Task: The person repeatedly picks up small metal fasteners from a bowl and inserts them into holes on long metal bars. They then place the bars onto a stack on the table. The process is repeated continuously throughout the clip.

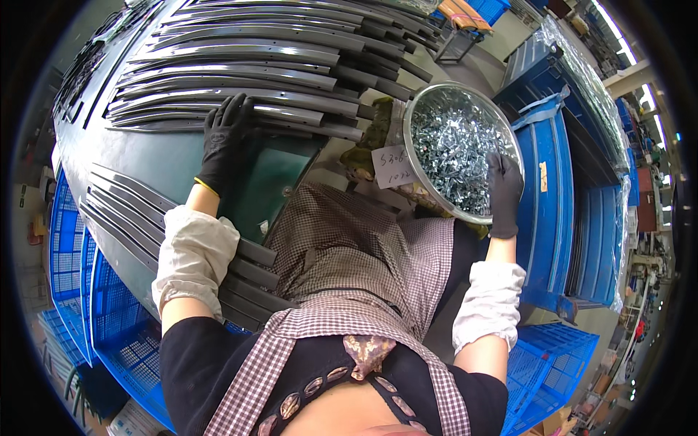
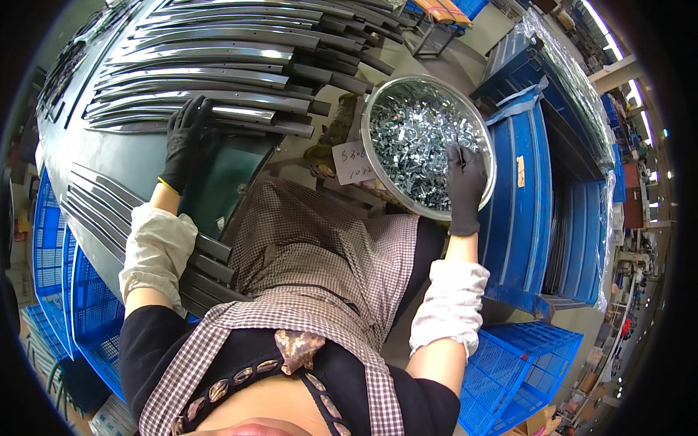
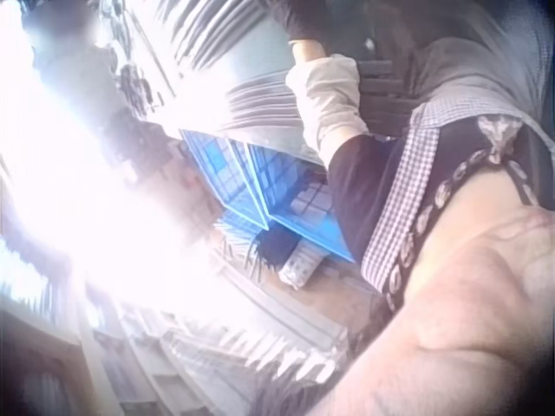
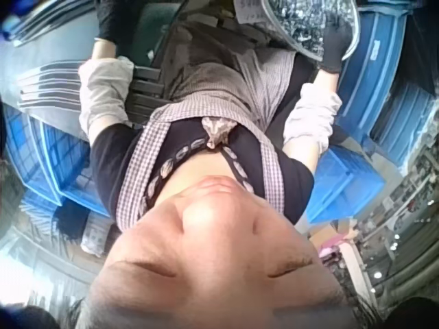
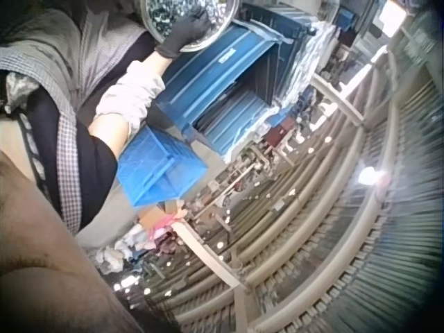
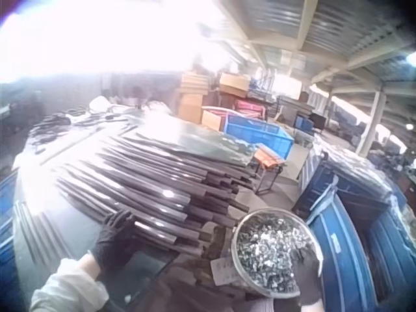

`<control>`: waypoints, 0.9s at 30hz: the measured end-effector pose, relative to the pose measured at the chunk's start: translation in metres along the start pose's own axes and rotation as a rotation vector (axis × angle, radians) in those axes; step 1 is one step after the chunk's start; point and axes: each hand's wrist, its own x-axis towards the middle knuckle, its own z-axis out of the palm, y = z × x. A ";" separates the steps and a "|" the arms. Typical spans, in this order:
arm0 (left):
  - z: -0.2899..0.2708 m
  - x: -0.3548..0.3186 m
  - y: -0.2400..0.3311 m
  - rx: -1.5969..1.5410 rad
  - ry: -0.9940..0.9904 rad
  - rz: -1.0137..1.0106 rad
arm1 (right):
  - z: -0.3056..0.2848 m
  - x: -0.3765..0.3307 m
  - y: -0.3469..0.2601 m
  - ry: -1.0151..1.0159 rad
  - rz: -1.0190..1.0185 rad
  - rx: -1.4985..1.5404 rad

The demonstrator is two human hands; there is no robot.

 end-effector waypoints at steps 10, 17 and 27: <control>-0.019 0.014 0.010 0.018 -0.127 0.056 | 0.022 -0.093 -0.068 -0.462 0.373 0.931; -0.012 0.025 0.006 -0.193 -0.070 0.153 | 0.044 -0.135 -0.072 -0.542 0.258 1.002; -0.048 -0.015 0.076 -0.311 -0.356 0.338 | 0.039 -0.150 -0.079 -0.641 0.406 1.148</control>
